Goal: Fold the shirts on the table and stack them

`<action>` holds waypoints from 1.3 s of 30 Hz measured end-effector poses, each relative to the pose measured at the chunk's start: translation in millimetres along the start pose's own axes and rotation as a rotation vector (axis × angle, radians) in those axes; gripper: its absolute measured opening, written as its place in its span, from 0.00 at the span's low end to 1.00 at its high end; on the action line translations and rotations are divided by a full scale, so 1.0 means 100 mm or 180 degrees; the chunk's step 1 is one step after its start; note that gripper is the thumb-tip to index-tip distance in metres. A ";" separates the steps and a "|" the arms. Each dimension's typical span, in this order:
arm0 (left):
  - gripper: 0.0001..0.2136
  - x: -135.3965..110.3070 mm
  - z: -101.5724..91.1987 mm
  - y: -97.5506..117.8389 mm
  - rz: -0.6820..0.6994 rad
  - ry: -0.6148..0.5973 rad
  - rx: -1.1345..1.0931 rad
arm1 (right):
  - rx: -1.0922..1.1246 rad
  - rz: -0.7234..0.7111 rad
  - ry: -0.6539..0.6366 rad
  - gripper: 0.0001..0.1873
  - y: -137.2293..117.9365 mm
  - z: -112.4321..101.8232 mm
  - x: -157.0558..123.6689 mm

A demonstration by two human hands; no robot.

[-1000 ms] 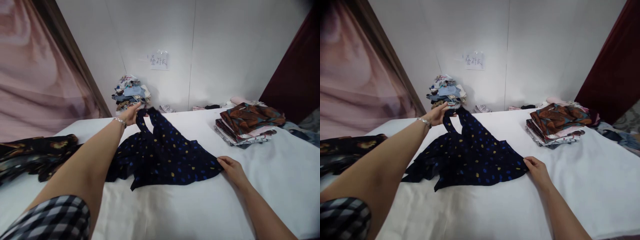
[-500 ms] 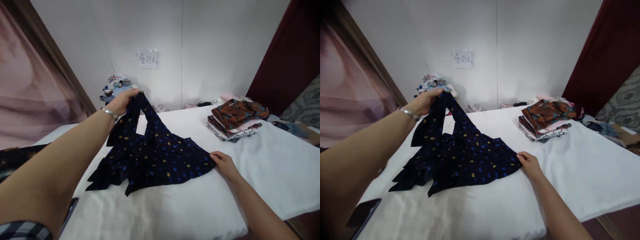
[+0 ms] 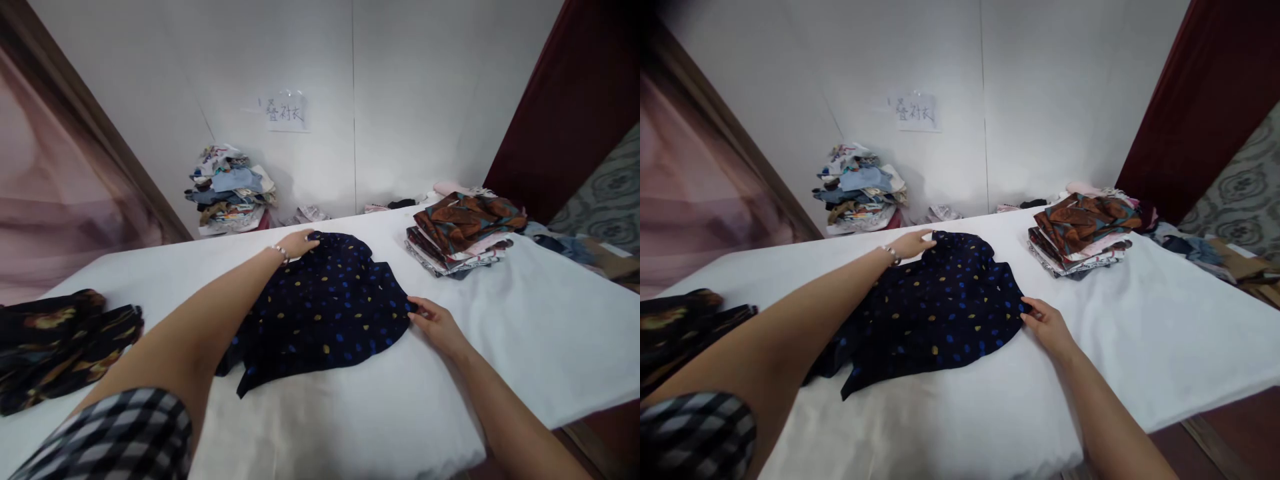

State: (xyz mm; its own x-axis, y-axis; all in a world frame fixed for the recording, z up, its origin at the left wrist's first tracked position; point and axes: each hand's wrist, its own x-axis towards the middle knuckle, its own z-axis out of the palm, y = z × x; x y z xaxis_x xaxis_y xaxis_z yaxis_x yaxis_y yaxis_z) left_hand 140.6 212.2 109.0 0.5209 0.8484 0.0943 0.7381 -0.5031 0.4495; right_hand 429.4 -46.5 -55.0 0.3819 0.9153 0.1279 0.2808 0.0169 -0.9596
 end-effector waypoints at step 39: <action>0.14 -3.66 0.71 -0.05 0.0116 0.1395 -0.0842 | -0.1426 -0.2115 -0.1998 0.26 -0.94 1.95 -1.25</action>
State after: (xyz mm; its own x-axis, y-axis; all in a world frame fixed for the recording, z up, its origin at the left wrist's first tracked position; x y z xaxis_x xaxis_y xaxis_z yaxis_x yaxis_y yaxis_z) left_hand -23.1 -107.4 9.5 0.2737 0.8489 0.4522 0.5595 -0.5230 0.6430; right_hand 183.3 -84.2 -29.3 -0.4663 0.8236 0.3227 0.6209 0.5646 -0.5437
